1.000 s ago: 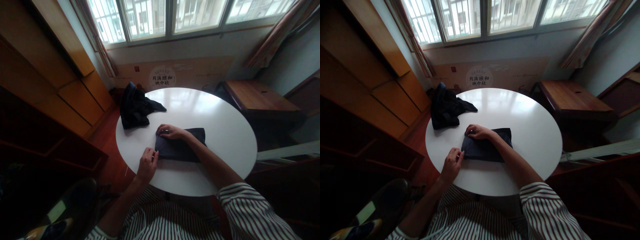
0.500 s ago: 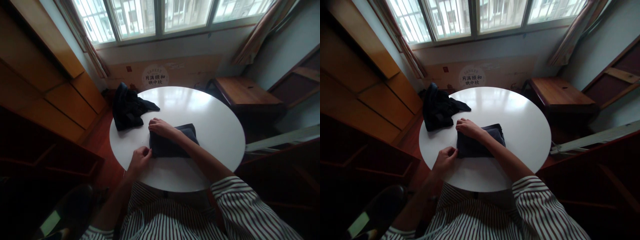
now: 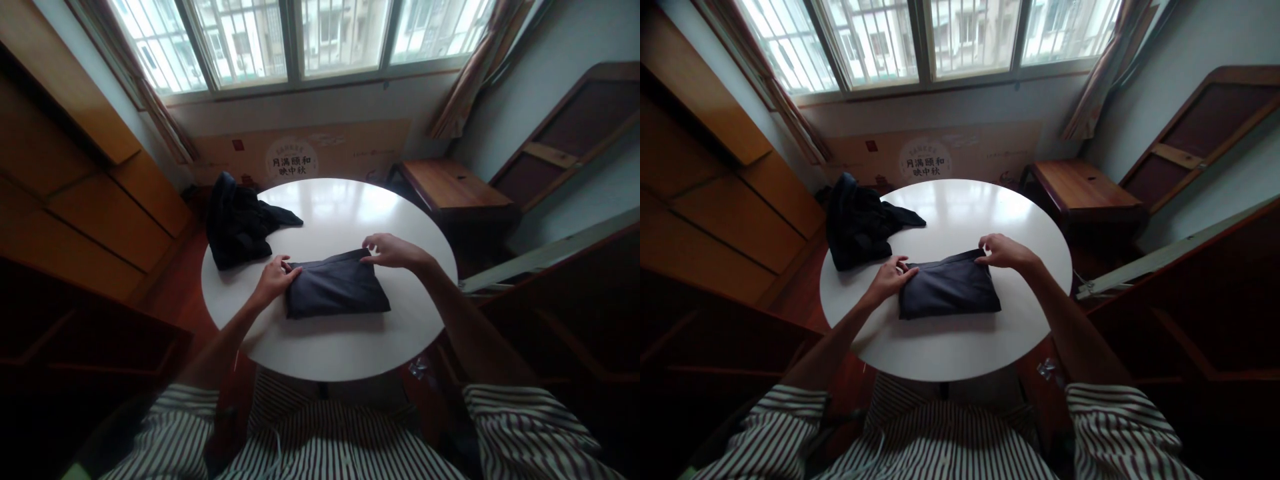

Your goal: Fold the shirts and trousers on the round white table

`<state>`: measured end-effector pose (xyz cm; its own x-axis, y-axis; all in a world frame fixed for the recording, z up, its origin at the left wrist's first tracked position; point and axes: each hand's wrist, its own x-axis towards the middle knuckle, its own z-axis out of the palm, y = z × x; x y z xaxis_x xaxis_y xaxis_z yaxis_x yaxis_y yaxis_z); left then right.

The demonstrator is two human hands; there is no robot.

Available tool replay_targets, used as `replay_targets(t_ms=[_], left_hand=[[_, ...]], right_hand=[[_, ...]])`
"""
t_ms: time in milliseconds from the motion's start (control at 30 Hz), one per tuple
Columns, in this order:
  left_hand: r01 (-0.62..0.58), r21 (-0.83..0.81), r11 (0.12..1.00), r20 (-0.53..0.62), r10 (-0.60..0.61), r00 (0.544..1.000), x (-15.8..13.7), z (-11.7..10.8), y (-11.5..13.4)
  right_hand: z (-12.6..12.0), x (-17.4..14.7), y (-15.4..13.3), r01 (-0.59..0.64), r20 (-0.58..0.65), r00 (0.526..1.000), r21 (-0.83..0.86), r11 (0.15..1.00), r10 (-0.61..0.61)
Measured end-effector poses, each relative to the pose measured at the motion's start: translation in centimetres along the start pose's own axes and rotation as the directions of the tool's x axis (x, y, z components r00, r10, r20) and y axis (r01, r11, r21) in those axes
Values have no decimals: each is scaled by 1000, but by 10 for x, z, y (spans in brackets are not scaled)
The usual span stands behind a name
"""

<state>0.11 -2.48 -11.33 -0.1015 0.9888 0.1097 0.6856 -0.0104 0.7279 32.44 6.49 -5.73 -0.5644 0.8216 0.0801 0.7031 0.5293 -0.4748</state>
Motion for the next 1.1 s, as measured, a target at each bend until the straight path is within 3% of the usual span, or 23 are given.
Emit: replay_targets(t_ms=[167, 333, 533, 700, 800, 933, 1000, 1100], left_hand=[[22, -53, 998, -40, -24, 999, 4, 0, -6], [-12, -81, 997, -131, 1, 991, 4, -7, -4], [20, -71, 997, 3, -20, 1000, 2, -8, -5], [3, -179, 984, -92, -20, 996, 13, -3, -14], [35, -244, 969, -59, -51, 997, 22, -3, -19], [72, -131, 989, 22, -69, 997, 29, -3, -16], [-2, 5, 1000, -9, 2, 1000, 24, -5, -7], [-232, 202, 952, -104, 256, 961, 1, -6, 17]], right_hand=[[7, -11, 12, -32, -15, 999, 202, 979, 36], [7, -10, 10, 5, -86, 996, 258, 966, 18], [11, -13, 12, 31, -168, 986, 288, 957, 19], [14, -17, 11, 36, -210, 977, 313, 949, 32], [17, -17, 15, 21, -207, 977, 306, 952, 45], [26, -14, 20, -26, -194, 978, 237, 971, 74], [30, -16, 13, -20, -254, 966, 137, 990, 54], [36, -30, -14, 45, -407, 910, -96, 994, -81]])
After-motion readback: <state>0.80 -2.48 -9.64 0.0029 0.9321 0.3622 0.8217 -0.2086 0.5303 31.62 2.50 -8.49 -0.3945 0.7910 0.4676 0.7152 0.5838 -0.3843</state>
